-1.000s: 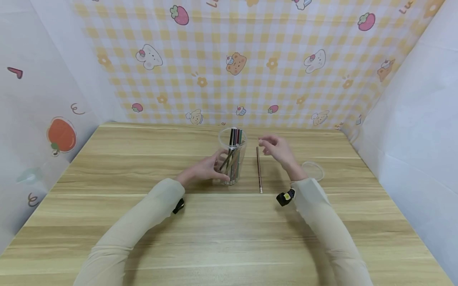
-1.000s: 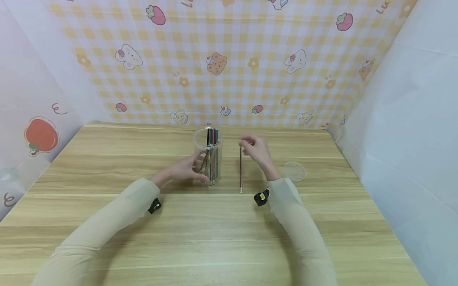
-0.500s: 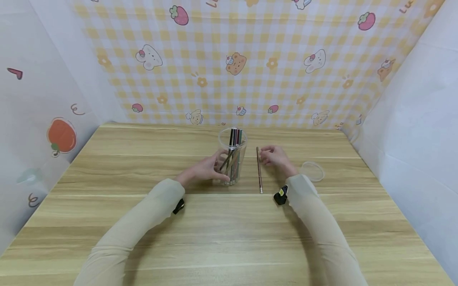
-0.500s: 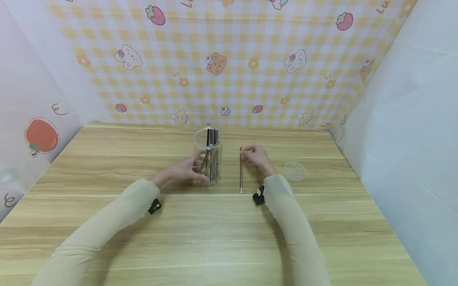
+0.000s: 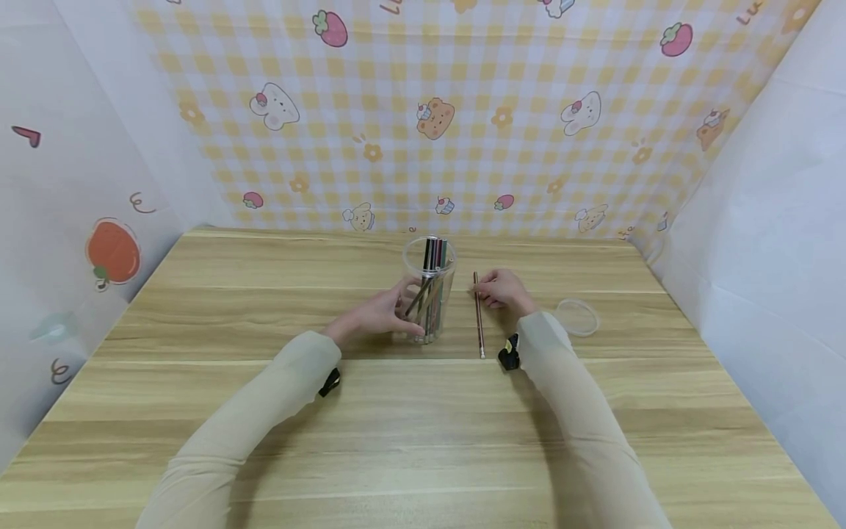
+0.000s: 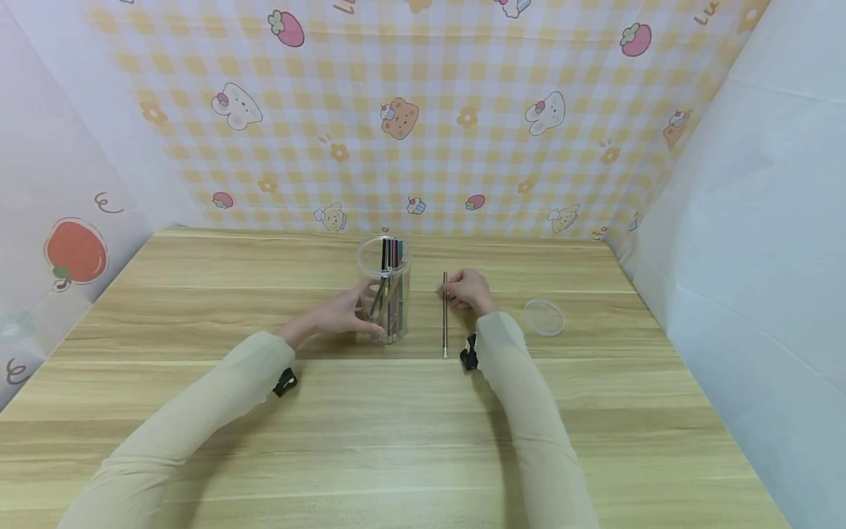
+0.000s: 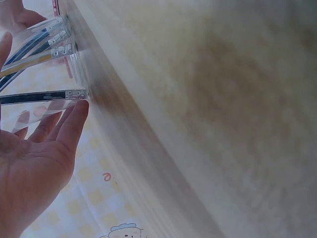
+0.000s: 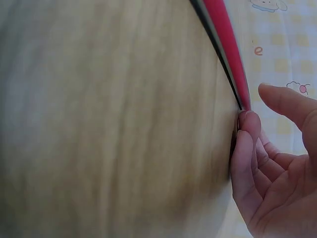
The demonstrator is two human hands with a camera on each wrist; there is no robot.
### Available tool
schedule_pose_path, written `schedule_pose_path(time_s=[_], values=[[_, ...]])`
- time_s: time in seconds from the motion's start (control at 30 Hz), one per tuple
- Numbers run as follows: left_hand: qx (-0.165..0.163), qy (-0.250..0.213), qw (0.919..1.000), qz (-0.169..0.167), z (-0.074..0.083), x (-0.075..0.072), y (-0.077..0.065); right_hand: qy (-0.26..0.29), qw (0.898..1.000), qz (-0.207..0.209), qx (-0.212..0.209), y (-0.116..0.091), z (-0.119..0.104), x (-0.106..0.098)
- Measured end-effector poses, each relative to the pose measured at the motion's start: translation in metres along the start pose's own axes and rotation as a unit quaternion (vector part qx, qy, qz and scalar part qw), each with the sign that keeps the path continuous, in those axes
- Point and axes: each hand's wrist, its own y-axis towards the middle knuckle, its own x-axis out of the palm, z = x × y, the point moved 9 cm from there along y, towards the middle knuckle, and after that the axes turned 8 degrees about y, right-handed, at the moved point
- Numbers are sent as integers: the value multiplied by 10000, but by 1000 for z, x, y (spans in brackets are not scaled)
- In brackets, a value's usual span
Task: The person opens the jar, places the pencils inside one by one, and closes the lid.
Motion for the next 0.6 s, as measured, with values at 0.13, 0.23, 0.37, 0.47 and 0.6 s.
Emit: schedule_pose_path(time_s=[0.13,0.23,0.37,0.47,0.6], values=[[1,-37,10000,-18,0,0,-1,-269,9996,-14,48,1,-2,1],[27,-38,10000,-42,1,0,-2,-590,9983,-3,19,1,-4,3],[155,6,9999,-69,4,1,-3,-902,9958,159,58,4,-4,3],[163,-22,9998,-78,5,1,-3,-1101,9934,309,125,6,-2,1],[29,-57,9999,-77,3,1,-2,-1508,9877,414,85,6,-4,0]])
